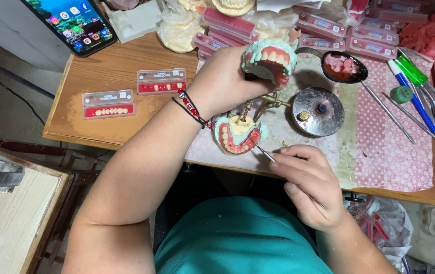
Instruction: The person works on a dental model, using a metal tool to apply material to the gum area. They then select a tooth from a plastic case, use a rotary tool to shape it, and finally place the tooth into the model.
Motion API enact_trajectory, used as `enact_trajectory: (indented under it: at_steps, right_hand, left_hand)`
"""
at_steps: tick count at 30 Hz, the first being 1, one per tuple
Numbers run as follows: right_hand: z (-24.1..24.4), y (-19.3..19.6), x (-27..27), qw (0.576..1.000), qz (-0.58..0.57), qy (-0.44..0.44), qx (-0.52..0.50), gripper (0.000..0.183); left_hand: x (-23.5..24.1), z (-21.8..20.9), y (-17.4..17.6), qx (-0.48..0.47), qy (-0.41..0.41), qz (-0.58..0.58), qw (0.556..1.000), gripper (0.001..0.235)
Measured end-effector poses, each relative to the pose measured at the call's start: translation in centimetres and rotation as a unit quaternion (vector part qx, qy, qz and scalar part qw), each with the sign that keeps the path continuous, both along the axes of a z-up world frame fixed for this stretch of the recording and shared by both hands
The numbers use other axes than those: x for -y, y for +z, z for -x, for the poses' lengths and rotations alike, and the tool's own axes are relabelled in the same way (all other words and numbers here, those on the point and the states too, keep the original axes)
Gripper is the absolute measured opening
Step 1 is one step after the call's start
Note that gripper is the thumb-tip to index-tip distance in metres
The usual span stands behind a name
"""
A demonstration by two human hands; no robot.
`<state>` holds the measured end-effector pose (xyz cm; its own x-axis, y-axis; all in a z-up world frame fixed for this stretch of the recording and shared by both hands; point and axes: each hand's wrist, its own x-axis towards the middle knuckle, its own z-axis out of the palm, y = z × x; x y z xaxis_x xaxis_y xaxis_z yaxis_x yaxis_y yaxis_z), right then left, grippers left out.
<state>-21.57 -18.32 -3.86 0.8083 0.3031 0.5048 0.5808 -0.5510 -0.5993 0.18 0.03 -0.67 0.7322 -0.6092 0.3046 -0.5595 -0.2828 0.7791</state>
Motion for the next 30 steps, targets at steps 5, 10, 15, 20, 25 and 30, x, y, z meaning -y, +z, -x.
enact_trajectory:
  at_steps: [5, 10, 15, 20, 25, 30]
  right_hand:
    - [0.1, -0.5, 0.6, 0.999, -0.026, 0.001, -0.019, 0.038]
    - [0.0, -0.9, 3.0, 0.950, -0.273, -0.098, -0.115, 0.043]
    - [-3.6, 1.8, 6.7, 0.828, -0.475, -0.291, -0.061, 0.029]
    - [-4.8, 2.2, 7.3, 0.829, -0.478, -0.276, -0.085, 0.030]
    - [-5.1, 2.0, 7.0, 0.832, -0.475, -0.274, -0.087, 0.031]
    - [-4.3, 1.5, 6.5, 0.835, -0.488, -0.252, -0.025, 0.034]
  left_hand:
    - [-0.1, 0.2, 0.4, -0.003, -0.004, -0.006, 1.000, 0.028]
    - [0.1, 0.1, 0.4, -0.027, -0.007, -0.004, 1.000, 0.034]
    - [0.1, 0.3, 1.1, -0.034, 0.001, -0.043, 0.999, 0.029]
    - [0.1, 0.3, 1.2, -0.033, -0.004, -0.048, 0.998, 0.031]
    - [0.0, 0.3, 1.4, -0.040, -0.003, -0.052, 0.998, 0.031]
    - [-0.1, 0.4, 1.5, -0.051, -0.002, -0.048, 0.998, 0.032]
